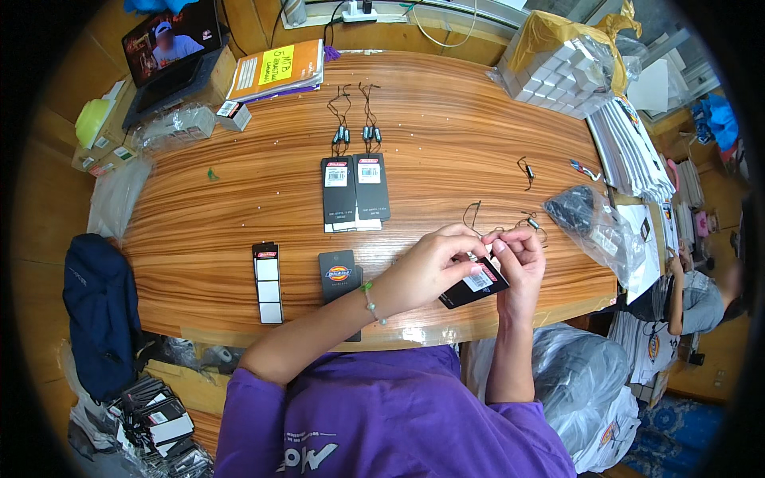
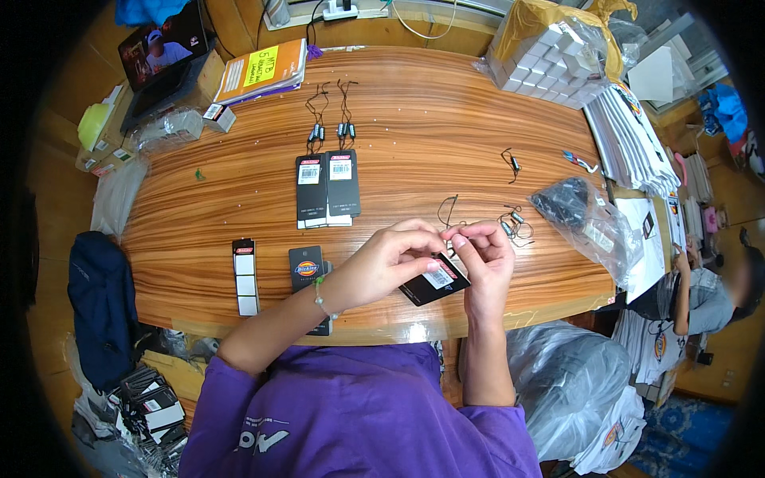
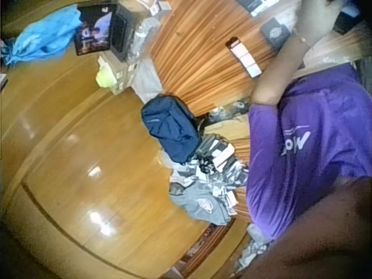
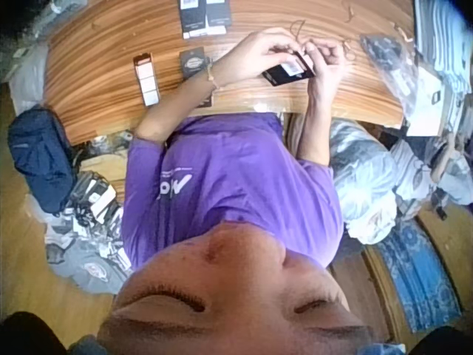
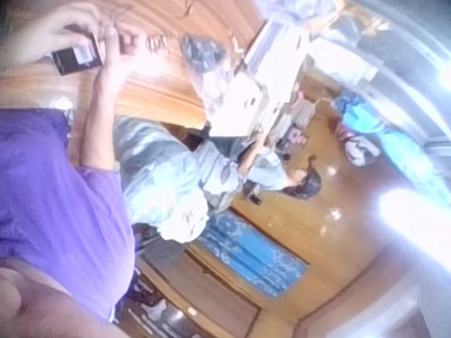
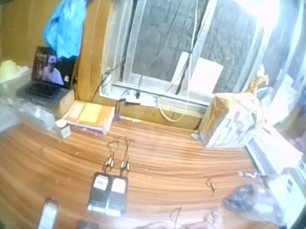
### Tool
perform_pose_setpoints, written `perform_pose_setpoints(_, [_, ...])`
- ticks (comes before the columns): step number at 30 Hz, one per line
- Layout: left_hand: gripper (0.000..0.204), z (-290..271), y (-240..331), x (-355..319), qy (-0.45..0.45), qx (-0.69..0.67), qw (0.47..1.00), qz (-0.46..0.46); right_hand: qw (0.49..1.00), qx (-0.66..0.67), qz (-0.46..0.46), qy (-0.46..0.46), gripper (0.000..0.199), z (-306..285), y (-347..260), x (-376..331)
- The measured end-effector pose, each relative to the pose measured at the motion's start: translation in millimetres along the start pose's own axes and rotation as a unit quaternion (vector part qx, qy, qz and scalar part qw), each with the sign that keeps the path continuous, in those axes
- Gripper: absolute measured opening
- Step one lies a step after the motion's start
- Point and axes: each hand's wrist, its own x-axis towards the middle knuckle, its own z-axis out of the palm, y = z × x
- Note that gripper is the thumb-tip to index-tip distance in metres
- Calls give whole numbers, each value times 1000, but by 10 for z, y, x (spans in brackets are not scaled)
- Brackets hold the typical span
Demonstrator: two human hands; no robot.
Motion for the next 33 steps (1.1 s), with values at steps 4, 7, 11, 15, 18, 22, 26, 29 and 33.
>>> perform_pose_setpoints(4, [15,29,-96,71,-15,-3,1000,16,999,28,20,-4,13,-32,-3,15])
perform_pose_setpoints(7, [15,43,-37,86,-39,-35,998,-29,1000,17,14,-20,13,-64,28,36])
perform_pose_setpoints(11, [12,80,-45,94,-54,-27,998,-35,999,40,36,-10,13,-104,44,81])
perform_pose_setpoints(15, [14,93,-78,64,-61,33,997,-46,999,-1,7,34,11,-186,23,158])
perform_pose_setpoints(18, [16,76,-56,30,-66,76,993,-60,998,-46,-11,50,11,-291,-8,250])
perform_pose_setpoints(22, [18,85,-77,18,-64,82,991,-81,997,-44,-14,65,10,-439,-31,397])
perform_pose_setpoints(26, [18,77,-28,20,-79,96,987,-104,992,103,10,79,11,-412,-78,447])
perform_pose_setpoints(29, [17,89,-74,1,-56,72,990,-108,956,276,70,71,14,-430,-68,460])
perform_pose_setpoints(33, [15,30,-101,-117,33,39,997,-54,939,333,71,34,14,-429,-113,438])
